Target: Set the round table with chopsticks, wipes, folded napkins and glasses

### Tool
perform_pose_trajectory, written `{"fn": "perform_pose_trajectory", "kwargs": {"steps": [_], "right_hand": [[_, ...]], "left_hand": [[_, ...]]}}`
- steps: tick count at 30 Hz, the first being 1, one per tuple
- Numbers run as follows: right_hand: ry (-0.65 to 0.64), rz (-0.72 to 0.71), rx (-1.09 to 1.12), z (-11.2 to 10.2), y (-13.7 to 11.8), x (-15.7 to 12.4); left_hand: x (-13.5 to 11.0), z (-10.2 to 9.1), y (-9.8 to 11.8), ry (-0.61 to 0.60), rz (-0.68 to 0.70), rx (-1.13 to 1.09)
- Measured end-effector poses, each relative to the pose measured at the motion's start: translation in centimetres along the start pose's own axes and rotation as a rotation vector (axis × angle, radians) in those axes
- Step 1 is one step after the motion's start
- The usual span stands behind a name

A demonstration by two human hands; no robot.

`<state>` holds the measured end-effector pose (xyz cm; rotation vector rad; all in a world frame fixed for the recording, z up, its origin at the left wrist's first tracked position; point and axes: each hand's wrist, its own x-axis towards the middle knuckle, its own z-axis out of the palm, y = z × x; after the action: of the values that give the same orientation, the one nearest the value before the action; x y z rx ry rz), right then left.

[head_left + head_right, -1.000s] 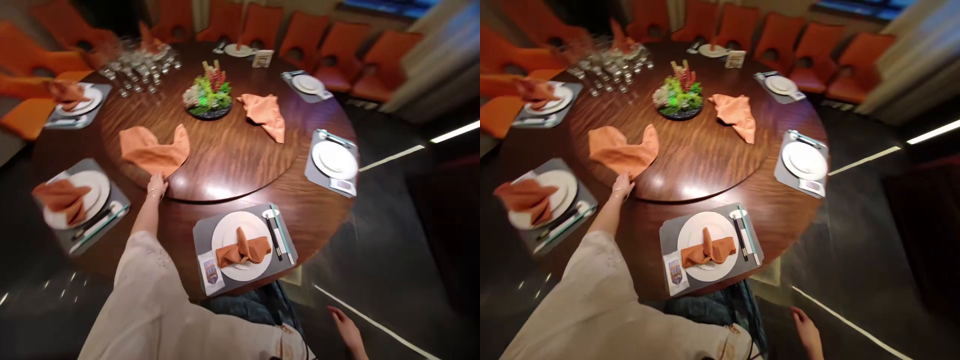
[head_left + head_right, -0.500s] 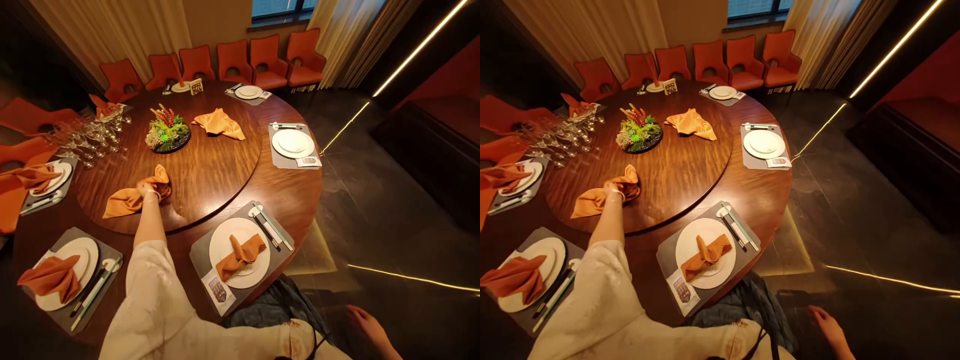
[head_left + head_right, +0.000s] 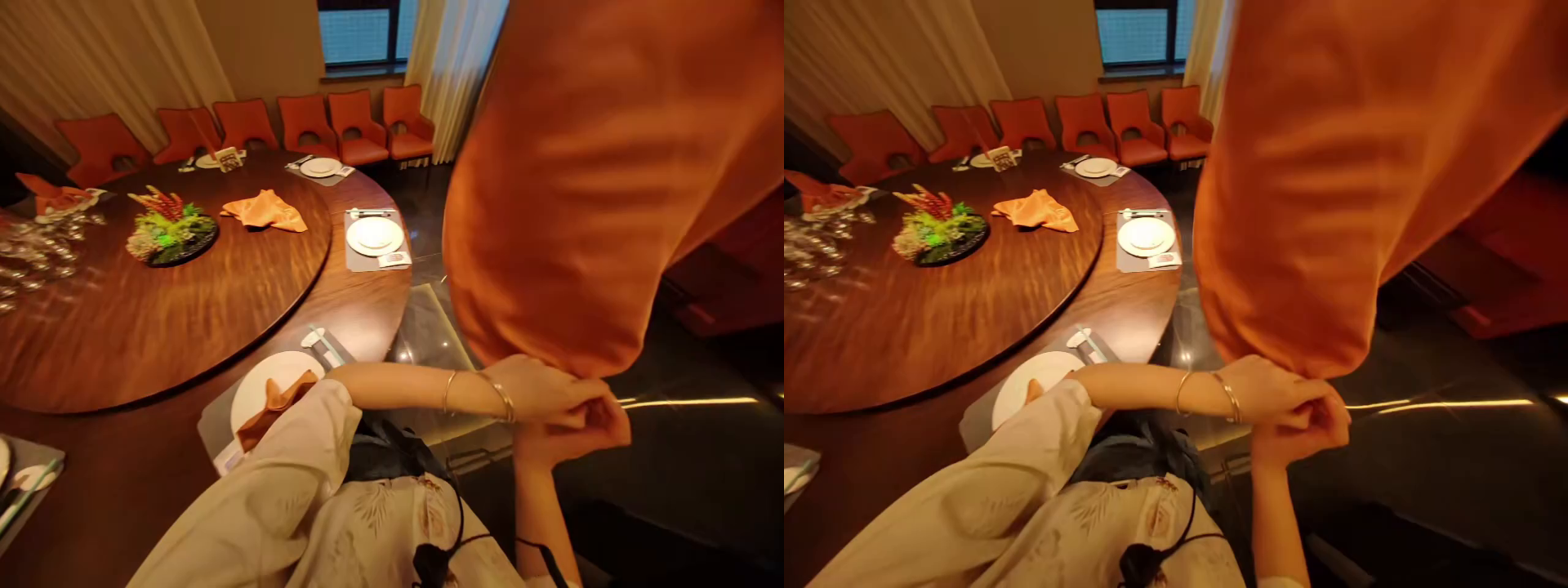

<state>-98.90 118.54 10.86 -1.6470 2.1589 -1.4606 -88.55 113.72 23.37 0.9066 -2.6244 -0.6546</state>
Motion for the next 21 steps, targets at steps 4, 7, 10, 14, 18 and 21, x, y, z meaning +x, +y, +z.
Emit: {"fn": "perform_pose_trajectory", "kwargs": {"steps": [4,7,10,14,18,21], "right_hand": [[0.186,0.126,-0.141,-3.6,7.0,2.1],[0.062,0.086,-0.236,-5.4,12.3,1.8],[-0.143,0.113,-0.26,-6.1,15.5,1.2],[-0.407,0.205,-0.366,-6.1,18.2,2.4],[-0.616,0.397,-0.605,-6.8,22.1,6.8],[-0.705,0.386,-0.669,-6.2,24.9,12.0]], "left_hand": [[5.3,8.3,1.1,-0.087,0.05,-0.053],[8.1,12.2,0.5,-0.208,0.089,-0.058],[10.4,14.7,-0.5,-0.298,0.082,-0.047],[12.8,15.6,-3.8,-0.273,-0.065,-0.075],[13.7,12.7,-10.3,-0.013,-0.333,-0.194],[12.9,9.1,-15.3,0.119,-0.384,-0.343]]}}
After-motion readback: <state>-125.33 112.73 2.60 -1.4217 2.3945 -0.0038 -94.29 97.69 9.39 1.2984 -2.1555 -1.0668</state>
